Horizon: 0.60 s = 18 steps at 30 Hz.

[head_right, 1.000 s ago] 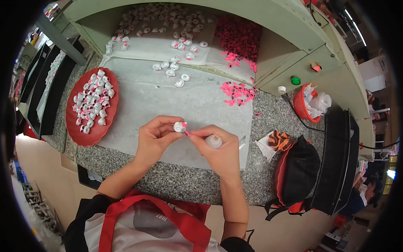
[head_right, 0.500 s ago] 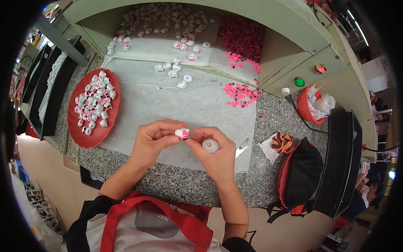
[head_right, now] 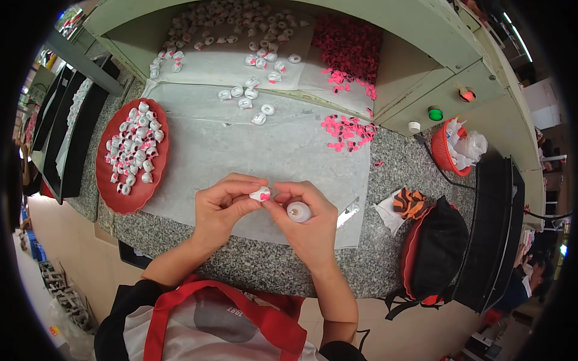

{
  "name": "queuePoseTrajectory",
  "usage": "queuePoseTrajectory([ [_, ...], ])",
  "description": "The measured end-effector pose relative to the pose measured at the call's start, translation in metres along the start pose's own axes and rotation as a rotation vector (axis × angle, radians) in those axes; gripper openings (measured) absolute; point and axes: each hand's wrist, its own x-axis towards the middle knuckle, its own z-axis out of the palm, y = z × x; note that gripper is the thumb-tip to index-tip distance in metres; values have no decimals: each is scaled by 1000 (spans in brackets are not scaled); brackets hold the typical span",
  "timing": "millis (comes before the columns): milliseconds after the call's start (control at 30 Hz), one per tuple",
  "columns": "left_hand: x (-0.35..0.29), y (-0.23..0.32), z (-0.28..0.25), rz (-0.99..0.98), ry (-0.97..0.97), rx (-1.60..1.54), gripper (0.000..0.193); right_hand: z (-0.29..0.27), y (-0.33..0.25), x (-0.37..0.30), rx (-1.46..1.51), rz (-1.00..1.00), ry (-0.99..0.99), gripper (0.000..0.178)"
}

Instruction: Applying glue and attaching pink bows to white Hello Kitty toy heads at a factory workstation.

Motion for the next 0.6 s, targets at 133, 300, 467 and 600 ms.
queuePoseTrajectory([
  [133, 0, -2, -1, 21, -22, -2, 24, -2, 4, 2, -29, -105, -63, 20],
  [300, 3, -4, 1, -127, 90, -9, 23, 5, 20, 6, 7, -167, -18, 20],
  [467, 3, -9, -1, -269, 132, -248, 25, 5, 15, 8, 31, -171, -17, 23],
  [600, 3, -1, -8, -372, 99, -302, 26, 4, 11, 6, 21, -324, -84, 25],
])
